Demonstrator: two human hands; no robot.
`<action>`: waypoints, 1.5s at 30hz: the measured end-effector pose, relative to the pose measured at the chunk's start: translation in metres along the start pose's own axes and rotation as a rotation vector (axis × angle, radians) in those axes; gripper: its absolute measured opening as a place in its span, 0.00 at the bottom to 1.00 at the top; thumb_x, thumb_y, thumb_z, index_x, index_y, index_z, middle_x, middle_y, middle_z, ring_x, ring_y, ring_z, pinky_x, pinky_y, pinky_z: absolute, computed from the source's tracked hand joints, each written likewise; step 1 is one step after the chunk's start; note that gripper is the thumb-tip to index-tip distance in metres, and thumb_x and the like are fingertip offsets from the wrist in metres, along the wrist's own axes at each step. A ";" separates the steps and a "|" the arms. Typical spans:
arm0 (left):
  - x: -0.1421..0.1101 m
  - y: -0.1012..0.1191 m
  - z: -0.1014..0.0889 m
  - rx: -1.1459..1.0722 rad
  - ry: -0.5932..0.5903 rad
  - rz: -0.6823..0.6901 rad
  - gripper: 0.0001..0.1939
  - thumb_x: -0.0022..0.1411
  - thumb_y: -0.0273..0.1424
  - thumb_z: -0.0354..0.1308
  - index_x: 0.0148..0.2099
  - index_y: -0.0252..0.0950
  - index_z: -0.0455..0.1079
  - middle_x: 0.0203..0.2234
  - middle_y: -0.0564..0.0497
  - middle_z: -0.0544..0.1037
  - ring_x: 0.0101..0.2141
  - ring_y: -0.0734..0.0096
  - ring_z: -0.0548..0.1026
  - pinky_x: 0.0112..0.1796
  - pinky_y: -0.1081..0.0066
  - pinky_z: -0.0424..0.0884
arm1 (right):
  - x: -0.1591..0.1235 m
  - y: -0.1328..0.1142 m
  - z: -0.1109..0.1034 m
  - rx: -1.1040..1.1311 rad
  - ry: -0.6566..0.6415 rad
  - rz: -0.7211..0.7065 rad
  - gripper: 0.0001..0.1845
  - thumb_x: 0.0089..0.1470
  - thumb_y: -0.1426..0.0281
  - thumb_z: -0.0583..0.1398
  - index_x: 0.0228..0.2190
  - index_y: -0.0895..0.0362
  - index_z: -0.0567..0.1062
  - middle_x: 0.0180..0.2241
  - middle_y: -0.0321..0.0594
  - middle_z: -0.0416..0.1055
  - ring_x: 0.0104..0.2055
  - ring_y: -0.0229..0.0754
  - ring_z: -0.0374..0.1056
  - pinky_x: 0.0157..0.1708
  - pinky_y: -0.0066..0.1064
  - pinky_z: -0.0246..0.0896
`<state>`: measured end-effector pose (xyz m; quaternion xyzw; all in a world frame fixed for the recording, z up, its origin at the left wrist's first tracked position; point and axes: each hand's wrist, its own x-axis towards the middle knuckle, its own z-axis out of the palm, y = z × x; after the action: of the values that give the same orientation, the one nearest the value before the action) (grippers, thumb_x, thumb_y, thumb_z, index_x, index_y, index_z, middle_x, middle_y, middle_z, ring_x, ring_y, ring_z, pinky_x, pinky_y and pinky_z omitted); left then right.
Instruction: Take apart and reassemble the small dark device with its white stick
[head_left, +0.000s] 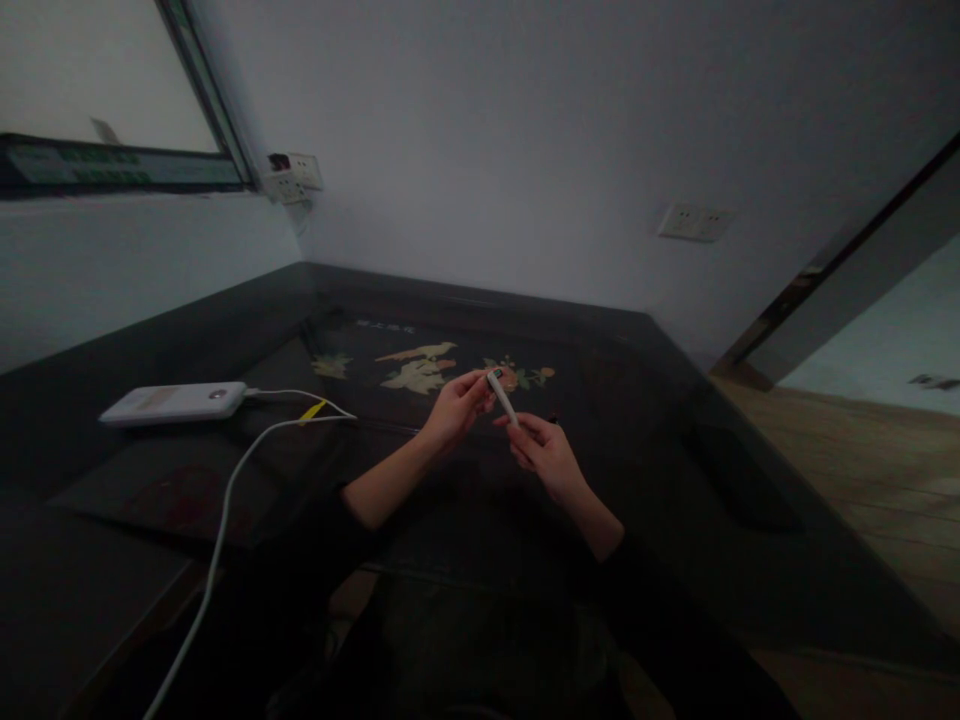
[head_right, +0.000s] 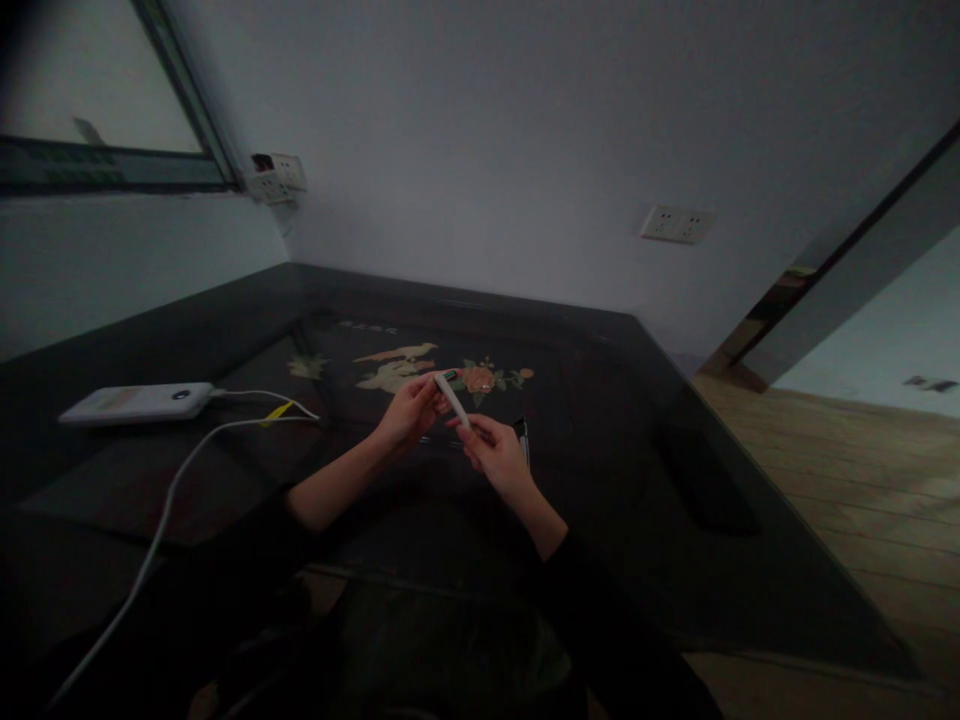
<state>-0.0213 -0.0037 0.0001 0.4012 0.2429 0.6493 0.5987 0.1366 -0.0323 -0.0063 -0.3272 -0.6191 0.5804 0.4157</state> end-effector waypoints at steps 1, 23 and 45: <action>0.000 0.000 0.000 -0.002 -0.006 0.004 0.23 0.45 0.41 0.70 0.40 0.30 0.78 0.21 0.55 0.69 0.21 0.84 0.63 0.24 0.79 0.60 | 0.000 -0.001 0.000 0.005 -0.006 0.006 0.21 0.50 0.55 0.61 0.37 0.60 0.75 0.15 0.26 0.53 0.15 0.28 0.45 0.15 0.24 0.37; 0.000 0.001 0.000 0.015 -0.010 0.026 0.24 0.45 0.42 0.70 0.40 0.30 0.77 0.21 0.54 0.70 0.21 0.83 0.63 0.24 0.78 0.59 | -0.001 -0.002 -0.001 -0.055 0.045 0.010 0.22 0.50 0.54 0.61 0.36 0.60 0.76 0.15 0.27 0.52 0.16 0.30 0.48 0.15 0.24 0.39; 0.001 -0.003 -0.003 0.041 -0.007 0.036 0.25 0.43 0.43 0.71 0.39 0.30 0.76 0.20 0.56 0.69 0.21 0.83 0.63 0.25 0.77 0.59 | 0.004 0.003 -0.008 -0.168 0.164 -0.057 0.21 0.51 0.54 0.60 0.37 0.59 0.77 0.17 0.29 0.55 0.18 0.31 0.50 0.17 0.24 0.41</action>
<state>-0.0224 -0.0014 -0.0036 0.4199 0.2471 0.6534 0.5794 0.1416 -0.0253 -0.0094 -0.3897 -0.6385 0.4855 0.4524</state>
